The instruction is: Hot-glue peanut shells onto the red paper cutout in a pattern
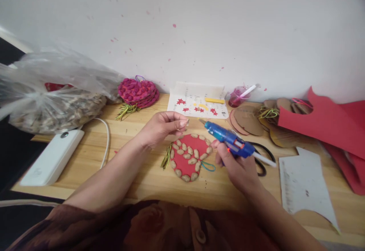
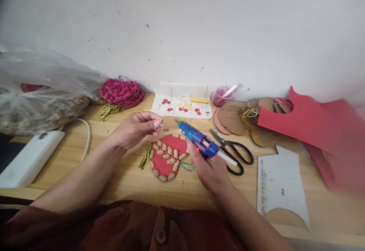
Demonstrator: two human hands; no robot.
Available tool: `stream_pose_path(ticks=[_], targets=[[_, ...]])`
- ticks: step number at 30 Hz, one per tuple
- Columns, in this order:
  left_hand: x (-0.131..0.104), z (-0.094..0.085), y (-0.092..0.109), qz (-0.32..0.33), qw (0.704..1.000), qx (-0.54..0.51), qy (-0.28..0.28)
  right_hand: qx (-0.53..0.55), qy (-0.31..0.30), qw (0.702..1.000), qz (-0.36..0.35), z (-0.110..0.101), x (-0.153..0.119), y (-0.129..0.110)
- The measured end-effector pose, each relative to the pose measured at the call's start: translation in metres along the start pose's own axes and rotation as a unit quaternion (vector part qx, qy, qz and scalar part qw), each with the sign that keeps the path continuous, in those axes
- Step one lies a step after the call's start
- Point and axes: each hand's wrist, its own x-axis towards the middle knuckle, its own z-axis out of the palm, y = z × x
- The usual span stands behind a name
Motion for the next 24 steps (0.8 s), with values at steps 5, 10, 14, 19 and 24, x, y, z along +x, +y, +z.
stream_pose_path(ticks=[5,10,14,19,24], targets=[[-0.007,0.005,0.0,0.12,0.947,0.298,0.023,0.174,0.035,0.979,0.102,0.01,0.011,0.007],[-0.007,0.009,-0.012,0.211,0.855,0.473,0.004,0.224,0.014,0.962,0.157,0.018,0.012,0.009],[-0.006,0.013,-0.018,0.183,0.82,0.542,-0.007,0.225,0.006,0.958,0.181,0.02,0.011,0.009],[-0.008,0.018,-0.022,0.17,0.802,0.573,-0.004,0.247,0.017,0.947,0.204,0.022,0.011,0.013],[-0.006,0.018,-0.029,0.203,0.763,0.614,-0.003,0.269,0.02,0.94,0.211,0.022,0.011,0.008]])
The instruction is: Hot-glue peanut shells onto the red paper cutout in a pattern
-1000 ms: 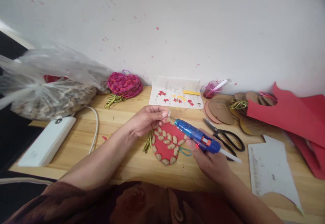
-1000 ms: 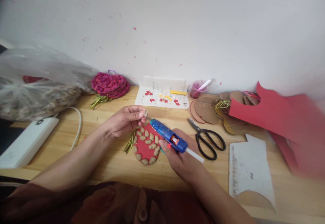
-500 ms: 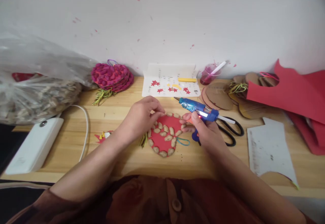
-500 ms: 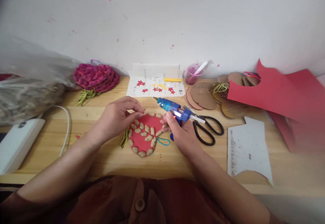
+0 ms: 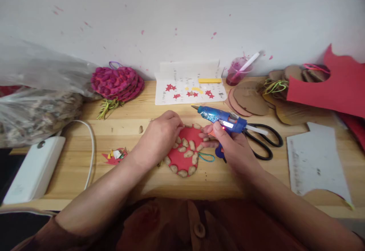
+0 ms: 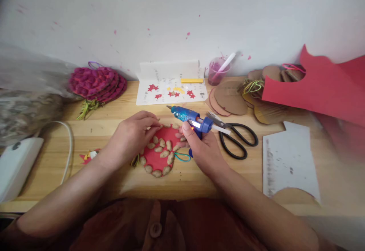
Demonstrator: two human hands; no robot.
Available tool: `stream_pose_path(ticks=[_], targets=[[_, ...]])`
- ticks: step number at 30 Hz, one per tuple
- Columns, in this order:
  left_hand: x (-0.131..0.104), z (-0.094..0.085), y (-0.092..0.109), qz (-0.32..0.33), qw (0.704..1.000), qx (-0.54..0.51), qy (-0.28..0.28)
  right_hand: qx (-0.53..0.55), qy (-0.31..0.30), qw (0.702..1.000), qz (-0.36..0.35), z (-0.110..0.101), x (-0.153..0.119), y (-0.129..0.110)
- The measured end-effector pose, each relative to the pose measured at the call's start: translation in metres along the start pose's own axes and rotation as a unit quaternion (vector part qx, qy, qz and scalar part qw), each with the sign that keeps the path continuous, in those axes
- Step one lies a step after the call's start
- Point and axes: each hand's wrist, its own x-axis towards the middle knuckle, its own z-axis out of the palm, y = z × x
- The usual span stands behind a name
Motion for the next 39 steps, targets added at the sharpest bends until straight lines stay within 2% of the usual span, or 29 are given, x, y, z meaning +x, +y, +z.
stream_pose_path(ticks=[6,21,30,39], targets=[[0.0,0.003,-0.002,0.024,0.997,0.068,-0.001,0.008,-0.008,1.0,0.009,0.002,-0.001,-0.004],[0.002,0.006,-0.004,0.025,0.997,0.072,-0.001,-0.006,-0.011,1.0,0.017,0.0,0.0,-0.004],[0.004,0.003,0.0,-0.007,0.997,0.067,-0.025,-0.011,-0.015,1.0,0.019,-0.002,-0.001,-0.002],[0.006,-0.01,-0.005,-0.073,0.997,-0.027,-0.018,-0.001,-0.003,1.0,0.011,-0.001,-0.001,0.0]])
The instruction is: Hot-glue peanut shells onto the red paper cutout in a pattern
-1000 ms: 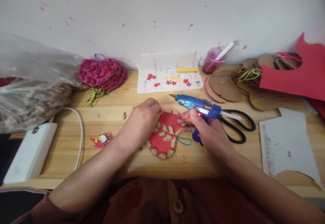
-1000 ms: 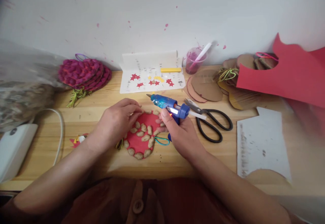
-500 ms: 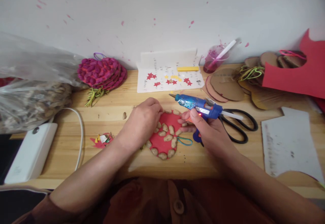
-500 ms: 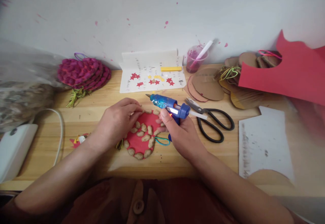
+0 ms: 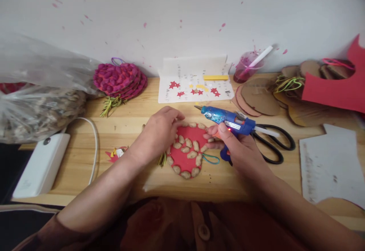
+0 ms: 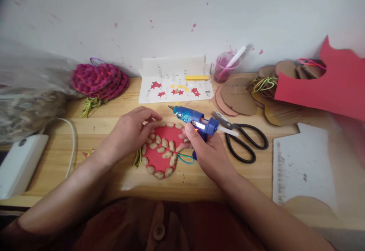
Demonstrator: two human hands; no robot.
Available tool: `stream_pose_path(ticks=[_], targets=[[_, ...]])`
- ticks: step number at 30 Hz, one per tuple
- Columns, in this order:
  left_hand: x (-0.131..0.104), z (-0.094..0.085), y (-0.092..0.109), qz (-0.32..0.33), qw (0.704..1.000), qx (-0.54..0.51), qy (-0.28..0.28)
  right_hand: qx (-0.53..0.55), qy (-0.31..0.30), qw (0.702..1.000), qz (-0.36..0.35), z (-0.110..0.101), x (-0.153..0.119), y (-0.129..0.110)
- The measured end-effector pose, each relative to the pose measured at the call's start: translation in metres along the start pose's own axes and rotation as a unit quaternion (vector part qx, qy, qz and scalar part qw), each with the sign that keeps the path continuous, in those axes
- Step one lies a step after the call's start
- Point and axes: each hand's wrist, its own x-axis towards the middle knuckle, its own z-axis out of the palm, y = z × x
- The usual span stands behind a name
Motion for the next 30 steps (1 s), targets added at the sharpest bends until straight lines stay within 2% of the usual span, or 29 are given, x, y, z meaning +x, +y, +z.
stream_pose_path(ticks=[12,30], targets=[[0.002,0.003,-0.004,0.011,1.0,-0.022,0.006,-0.008,0.005,1.0,0.005,0.002,-0.002,-0.003],[-0.003,0.014,0.005,0.039,0.998,0.037,0.029,-0.002,-0.004,1.0,-0.001,-0.001,0.001,0.003]])
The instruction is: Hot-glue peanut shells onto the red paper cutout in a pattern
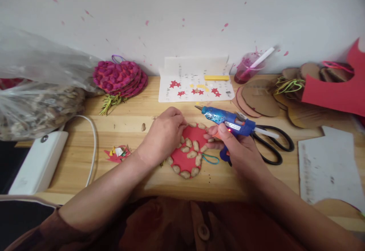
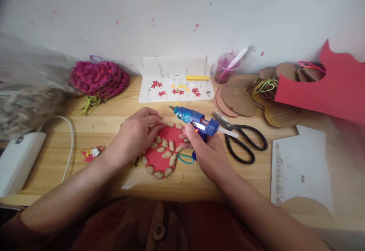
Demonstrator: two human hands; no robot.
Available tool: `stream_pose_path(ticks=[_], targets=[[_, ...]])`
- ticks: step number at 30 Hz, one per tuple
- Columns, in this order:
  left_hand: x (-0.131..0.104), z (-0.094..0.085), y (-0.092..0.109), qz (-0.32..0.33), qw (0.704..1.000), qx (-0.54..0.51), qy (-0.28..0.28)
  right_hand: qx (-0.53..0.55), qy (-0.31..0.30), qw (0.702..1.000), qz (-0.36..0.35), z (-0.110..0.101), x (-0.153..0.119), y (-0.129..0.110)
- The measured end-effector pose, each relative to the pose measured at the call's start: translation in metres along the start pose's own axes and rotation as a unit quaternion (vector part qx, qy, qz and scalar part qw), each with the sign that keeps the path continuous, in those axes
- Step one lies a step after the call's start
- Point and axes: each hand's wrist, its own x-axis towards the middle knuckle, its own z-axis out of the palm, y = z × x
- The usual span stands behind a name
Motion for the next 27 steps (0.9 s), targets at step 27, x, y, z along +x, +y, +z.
stream_pose_path(ticks=[27], targets=[[0.0,-0.01,-0.008,-0.055,0.994,-0.084,-0.05,-0.021,0.012,1.0,-0.01,0.003,-0.002,-0.002]])
